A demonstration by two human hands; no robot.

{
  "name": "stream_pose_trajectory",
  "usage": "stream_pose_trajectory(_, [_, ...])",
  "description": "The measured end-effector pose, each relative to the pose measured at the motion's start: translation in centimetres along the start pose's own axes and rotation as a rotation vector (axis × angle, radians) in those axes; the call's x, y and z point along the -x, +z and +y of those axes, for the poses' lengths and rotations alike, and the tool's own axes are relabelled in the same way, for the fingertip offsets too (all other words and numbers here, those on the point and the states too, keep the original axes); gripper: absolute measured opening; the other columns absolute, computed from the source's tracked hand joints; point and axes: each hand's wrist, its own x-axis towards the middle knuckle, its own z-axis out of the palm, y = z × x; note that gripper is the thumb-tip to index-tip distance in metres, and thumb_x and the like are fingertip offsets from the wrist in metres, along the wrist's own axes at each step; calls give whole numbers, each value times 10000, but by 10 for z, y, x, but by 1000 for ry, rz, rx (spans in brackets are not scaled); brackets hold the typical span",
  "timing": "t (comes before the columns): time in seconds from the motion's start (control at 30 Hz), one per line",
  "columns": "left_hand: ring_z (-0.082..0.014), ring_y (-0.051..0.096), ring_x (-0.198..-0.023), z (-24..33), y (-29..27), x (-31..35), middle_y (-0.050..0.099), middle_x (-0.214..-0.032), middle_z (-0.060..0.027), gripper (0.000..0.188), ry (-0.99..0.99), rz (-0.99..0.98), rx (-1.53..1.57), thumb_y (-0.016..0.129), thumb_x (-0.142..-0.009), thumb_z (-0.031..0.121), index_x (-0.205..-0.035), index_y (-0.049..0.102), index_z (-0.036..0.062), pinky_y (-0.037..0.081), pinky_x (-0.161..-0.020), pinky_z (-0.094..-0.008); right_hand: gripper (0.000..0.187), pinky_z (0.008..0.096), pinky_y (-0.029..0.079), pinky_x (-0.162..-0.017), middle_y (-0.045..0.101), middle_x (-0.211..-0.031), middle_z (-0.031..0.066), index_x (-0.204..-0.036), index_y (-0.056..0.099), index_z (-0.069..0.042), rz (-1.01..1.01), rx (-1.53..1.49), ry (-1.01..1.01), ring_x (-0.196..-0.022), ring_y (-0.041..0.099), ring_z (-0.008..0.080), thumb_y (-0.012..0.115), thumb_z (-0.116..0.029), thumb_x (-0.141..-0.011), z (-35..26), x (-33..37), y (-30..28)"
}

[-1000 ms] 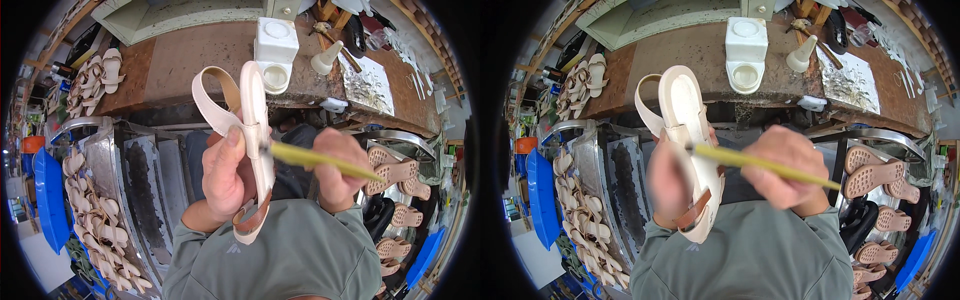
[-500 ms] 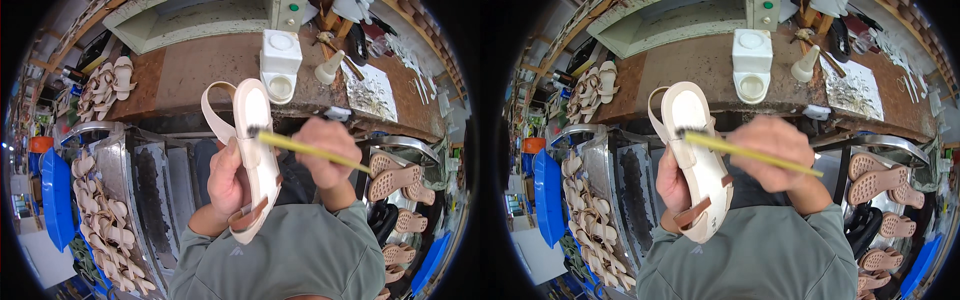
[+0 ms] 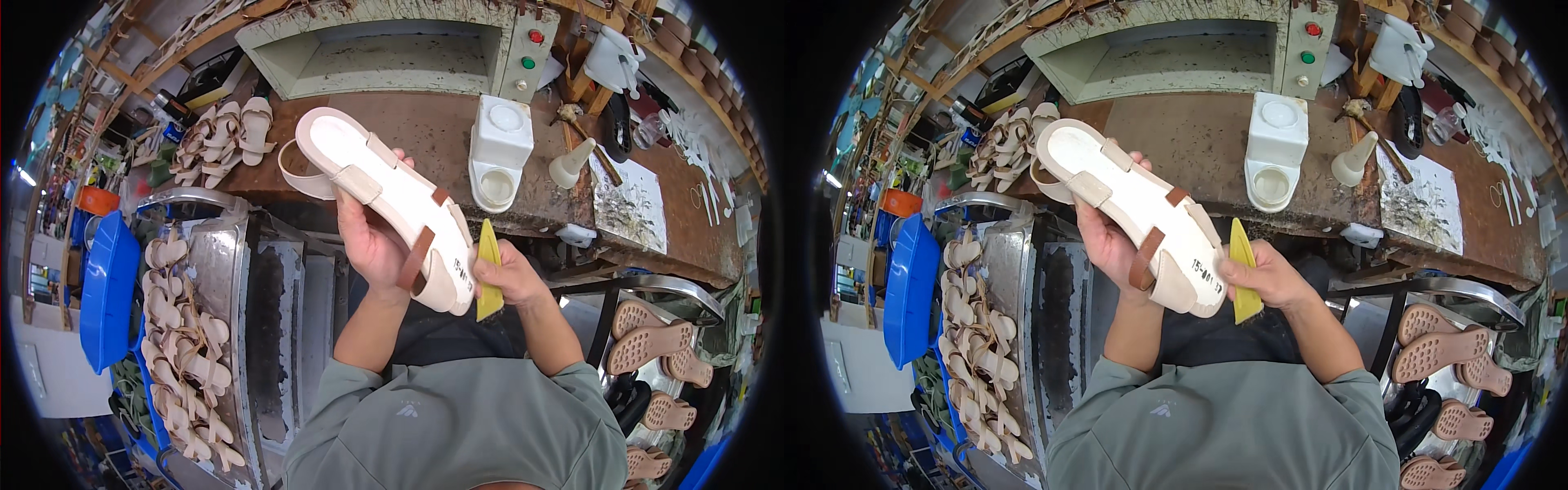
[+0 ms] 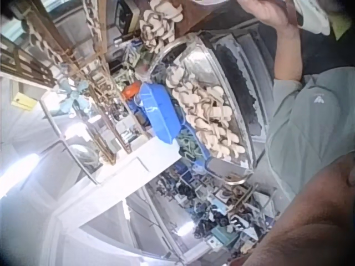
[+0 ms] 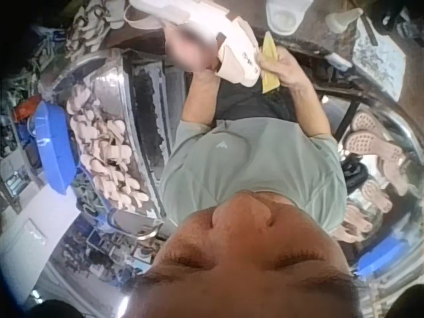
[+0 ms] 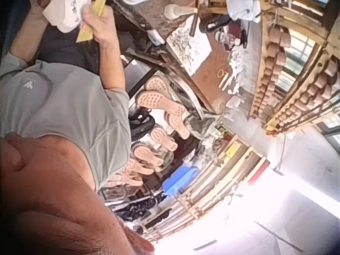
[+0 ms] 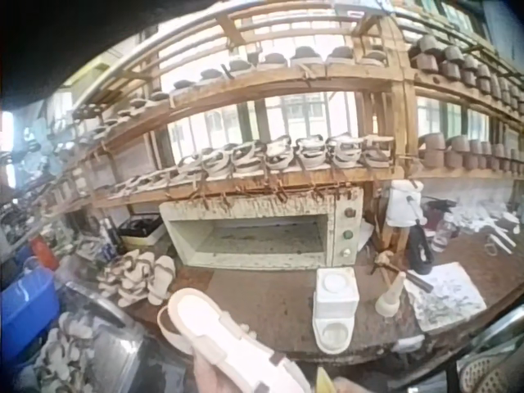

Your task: The person applies glue to the soles and straps of beige sandals using a yellow brush. They repeatedly dip the brush into a white container and spread the adhesive on the footwear, handling the sandals one at a time from a nearby rack.

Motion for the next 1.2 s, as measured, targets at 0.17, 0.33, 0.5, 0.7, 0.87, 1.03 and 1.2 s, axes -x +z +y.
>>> stream_pose_trajectory(0.17, [-252,563,-1032,12,-52,11,572,-1139,-167,489,-287,-321,-117,423,-939,376,-1185,488,-42,436,-908,-388,285,206,396,-521,560,-646,-1,-755,615,-44,-5,18,-58,-541,504,66,643,-309,-854,-17,1,-24])
stream_pose_trajectory(0.33, [-249,582,-848,43,-41,22,624,-874,-147,185,-304,-827,-601,636,-784,129,-808,606,-52,423,-810,-342,280,202,393,-520,547,-617,-6,-754,620,-34,-130,97,55,-544,506,65,672,-297,-835,-28,-4,-41])
stream_pose_trajectory(0.5, [-267,566,-694,43,-48,31,600,-746,-129,83,55,-909,-860,599,-735,52,-721,608,-29,439,-691,-353,253,205,441,-560,632,-669,51,-824,651,-15,-22,417,91,-606,581,87,620,-261,-877,-49,3,-37])
stream_pose_trajectory(0.7, [-259,616,-685,44,-36,47,640,-818,-134,78,297,-854,-1081,595,-703,17,-757,628,-30,498,-675,-334,258,198,470,-460,639,-742,102,-936,619,46,258,123,-472,-557,605,121,574,-206,-897,-85,10,-4])
stream_pose_trajectory(0.87, [-253,616,-683,44,-36,52,631,-803,-129,79,335,-874,-1085,581,-729,8,-775,621,-42,500,-672,-339,152,282,493,-598,667,-823,139,-891,664,52,49,492,-623,-682,627,198,699,-7,-755,-87,2,28])
stream_pose_trajectory(1.03, [-298,597,-830,46,-43,58,627,-917,-191,169,303,-841,-1151,590,-743,68,-851,651,-46,465,-793,-375,167,286,496,-540,663,-765,155,-847,675,50,31,638,-788,-639,632,216,729,-29,-709,-80,10,37])
stream_pose_trajectory(1.2, [-281,600,-744,41,-36,57,636,-832,-173,153,311,-720,-1100,591,-785,68,-860,649,-52,474,-719,-344,224,269,453,-483,663,-758,149,-838,678,43,-134,463,-1060,-599,628,203,759,-45,-649,-72,19,30])
